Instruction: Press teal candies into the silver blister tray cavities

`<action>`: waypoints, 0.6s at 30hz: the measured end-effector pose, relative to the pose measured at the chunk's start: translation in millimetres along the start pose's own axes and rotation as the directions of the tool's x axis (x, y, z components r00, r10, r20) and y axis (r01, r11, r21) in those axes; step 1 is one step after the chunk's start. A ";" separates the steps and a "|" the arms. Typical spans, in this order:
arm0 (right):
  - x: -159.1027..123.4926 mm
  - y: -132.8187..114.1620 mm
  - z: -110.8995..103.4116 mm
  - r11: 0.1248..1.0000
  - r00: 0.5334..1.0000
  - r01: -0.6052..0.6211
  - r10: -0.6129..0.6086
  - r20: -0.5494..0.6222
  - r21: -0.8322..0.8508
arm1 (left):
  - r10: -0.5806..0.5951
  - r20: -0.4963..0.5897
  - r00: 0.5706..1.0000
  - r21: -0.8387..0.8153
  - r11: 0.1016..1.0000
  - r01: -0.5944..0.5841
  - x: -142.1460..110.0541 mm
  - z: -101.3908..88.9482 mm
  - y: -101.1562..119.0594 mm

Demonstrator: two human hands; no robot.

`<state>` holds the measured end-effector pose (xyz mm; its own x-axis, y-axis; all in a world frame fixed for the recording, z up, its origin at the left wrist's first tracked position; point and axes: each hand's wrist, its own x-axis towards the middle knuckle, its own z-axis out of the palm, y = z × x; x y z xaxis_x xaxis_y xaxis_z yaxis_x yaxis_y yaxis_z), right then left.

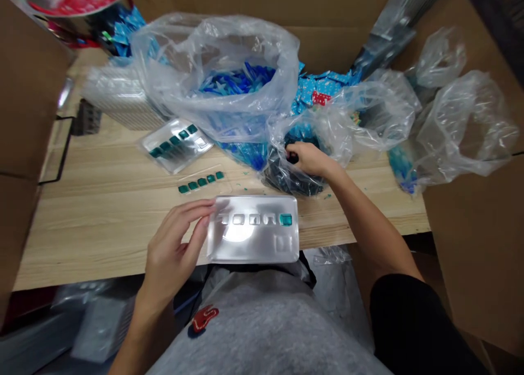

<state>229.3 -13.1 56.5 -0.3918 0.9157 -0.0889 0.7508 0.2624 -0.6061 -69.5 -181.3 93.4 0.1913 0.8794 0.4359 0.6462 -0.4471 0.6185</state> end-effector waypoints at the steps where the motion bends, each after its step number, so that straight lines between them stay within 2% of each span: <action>1: -2.2 -0.1 -2.8 0.999 0.999 -0.004 0.006 -0.039 0.049 | -0.001 -0.007 1.000 -0.003 1.000 0.001 0.1 -1.4 -0.9; 5: -17.7 2.5 -13.1 0.949 0.972 -0.015 0.087 -0.218 0.314 | -0.025 -0.035 0.999 -0.033 0.999 0.024 4.9 -6.4 -3.5; 9: -32.8 5.2 -14.3 0.796 0.940 -0.032 0.230 -0.252 0.605 | -0.072 -0.011 0.997 -0.127 0.989 0.070 21.4 -8.3 -2.0; 13: -39.0 1.3 -10.2 0.603 0.936 -0.037 0.301 -0.185 0.797 | 0.007 0.115 0.993 -0.179 0.984 0.014 57.5 2.5 1.0; 15: -40.3 -4.2 -8.9 0.517 0.940 -0.019 0.301 -0.161 0.856 | 0.047 0.214 0.976 -0.225 0.974 0.003 82.2 15.9 3.1; 18: -43.0 -16.4 -5.6 0.413 0.949 0.014 0.281 -0.142 0.911 | 0.042 0.356 0.934 -0.310 0.948 0.075 120.8 44.0 8.5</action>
<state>236.8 -55.1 74.7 -0.0856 0.9861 -0.1422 -0.1796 -0.1557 -0.9713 -8.4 -71.7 122.5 0.4684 0.8605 0.2004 0.3981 -0.4080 0.8216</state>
